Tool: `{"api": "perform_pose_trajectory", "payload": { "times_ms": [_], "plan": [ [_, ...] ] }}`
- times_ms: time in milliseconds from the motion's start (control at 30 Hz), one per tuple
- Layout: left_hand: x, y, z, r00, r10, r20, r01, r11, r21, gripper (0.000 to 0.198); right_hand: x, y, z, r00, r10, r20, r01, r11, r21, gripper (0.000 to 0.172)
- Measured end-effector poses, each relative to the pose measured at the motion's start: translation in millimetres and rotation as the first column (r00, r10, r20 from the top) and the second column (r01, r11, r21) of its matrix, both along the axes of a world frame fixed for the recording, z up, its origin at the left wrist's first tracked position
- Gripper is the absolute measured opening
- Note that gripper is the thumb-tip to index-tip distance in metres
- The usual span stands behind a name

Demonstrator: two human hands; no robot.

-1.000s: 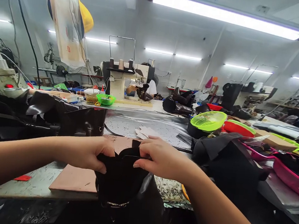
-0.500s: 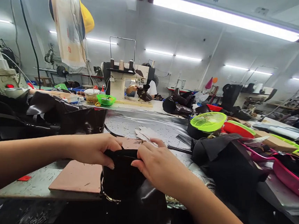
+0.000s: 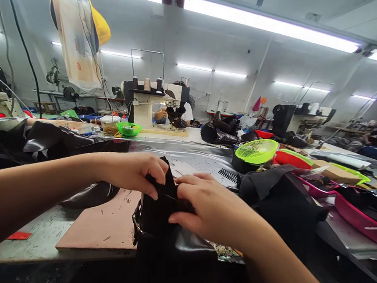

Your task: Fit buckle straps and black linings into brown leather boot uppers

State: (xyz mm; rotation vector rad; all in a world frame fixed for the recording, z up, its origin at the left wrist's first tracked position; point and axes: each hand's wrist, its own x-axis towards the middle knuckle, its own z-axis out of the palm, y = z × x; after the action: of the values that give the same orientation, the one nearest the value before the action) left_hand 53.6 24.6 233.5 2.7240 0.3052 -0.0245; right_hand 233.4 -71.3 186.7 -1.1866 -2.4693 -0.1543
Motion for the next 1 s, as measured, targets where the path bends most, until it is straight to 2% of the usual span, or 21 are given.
{"api": "perform_pose_trajectory", "payload": {
  "times_ms": [100, 200, 267, 367, 400, 433, 500, 533, 600, 700, 767, 867, 1000],
  "plan": [
    [-9.7, 1.0, -6.9, 1.0, 0.02, -0.016, -0.021, 0.994, -0.103, 0.006, 12.0, 3.3, -2.4, 1.0, -0.025, 0.005, 0.026, 0.993, -0.116, 0.023],
    [-18.3, 1.2, -13.1, 0.997, -0.031, -0.067, 0.016, 0.978, -0.209, 0.017, 11.5, 6.2, -11.6, 0.995, -0.067, -0.076, 0.061, 0.995, -0.081, 0.022],
    [-18.7, 0.9, -13.7, 0.989, -0.064, -0.131, 0.032, 0.972, -0.233, 0.029, 5.8, 6.4, -16.5, 0.99, -0.063, -0.126, 0.057, 0.997, -0.05, 0.024],
    [-9.4, -0.5, -9.0, 0.968, -0.058, -0.243, 0.021, 0.988, -0.155, 0.049, -4.9, 5.1, -20.2, 0.978, -0.101, -0.183, 0.111, 0.993, 0.047, 0.029],
    [-4.5, -1.2, -6.7, 0.969, -0.035, -0.244, 0.013, 0.996, -0.092, 0.048, -7.9, 4.5, -20.6, 0.973, -0.122, -0.197, 0.145, 0.984, 0.106, 0.029],
    [0.5, -1.9, -4.5, 0.976, -0.008, -0.218, 0.005, 1.0, -0.015, 0.041, -10.0, 3.8, -20.7, 0.968, -0.137, -0.211, 0.175, 0.97, 0.171, 0.028],
    [8.8, -2.6, -1.8, 0.995, 0.015, -0.102, -0.002, 0.992, 0.124, 0.013, -10.9, 2.9, -19.8, 0.961, -0.157, -0.228, 0.213, 0.945, 0.248, 0.025],
    [11.2, -2.2, -1.7, 0.999, 0.0, -0.039, 0.006, 0.987, 0.159, 0.004, -9.4, 2.9, -19.1, 0.958, -0.159, -0.237, 0.215, 0.948, 0.236, 0.022],
    [11.2, 0.5, -4.9, 0.998, -0.036, 0.056, 0.028, 0.989, 0.145, 0.013, -3.3, 4.5, -17.8, 0.949, -0.148, -0.279, 0.177, 0.981, 0.084, 0.019],
    [2.2, 6.8, -16.0, 0.993, -0.005, 0.118, 0.005, 1.0, -0.001, 0.006, 6.7, 10.8, -19.7, 0.889, -0.148, -0.433, 0.065, 0.977, -0.201, 0.024],
    [-5.2, 9.5, -23.9, 0.991, 0.041, 0.129, -0.029, 0.995, -0.093, 0.002, 8.5, 15.8, -23.6, 0.835, -0.183, -0.519, 0.031, 0.957, -0.288, 0.027],
    [-11.8, 8.6, -30.3, 0.988, 0.074, 0.138, -0.05, 0.985, -0.163, 0.005, 1.5, 20.2, -29.5, 0.799, -0.25, -0.546, 0.083, 0.946, -0.312, 0.028],
    [-9.5, 2.8, -29.9, 0.995, 0.099, 0.027, -0.092, 0.977, -0.194, 0.027, -14.0, 19.0, -33.3, 0.828, -0.233, -0.51, 0.188, 0.972, -0.139, 0.026]
  ]
}}
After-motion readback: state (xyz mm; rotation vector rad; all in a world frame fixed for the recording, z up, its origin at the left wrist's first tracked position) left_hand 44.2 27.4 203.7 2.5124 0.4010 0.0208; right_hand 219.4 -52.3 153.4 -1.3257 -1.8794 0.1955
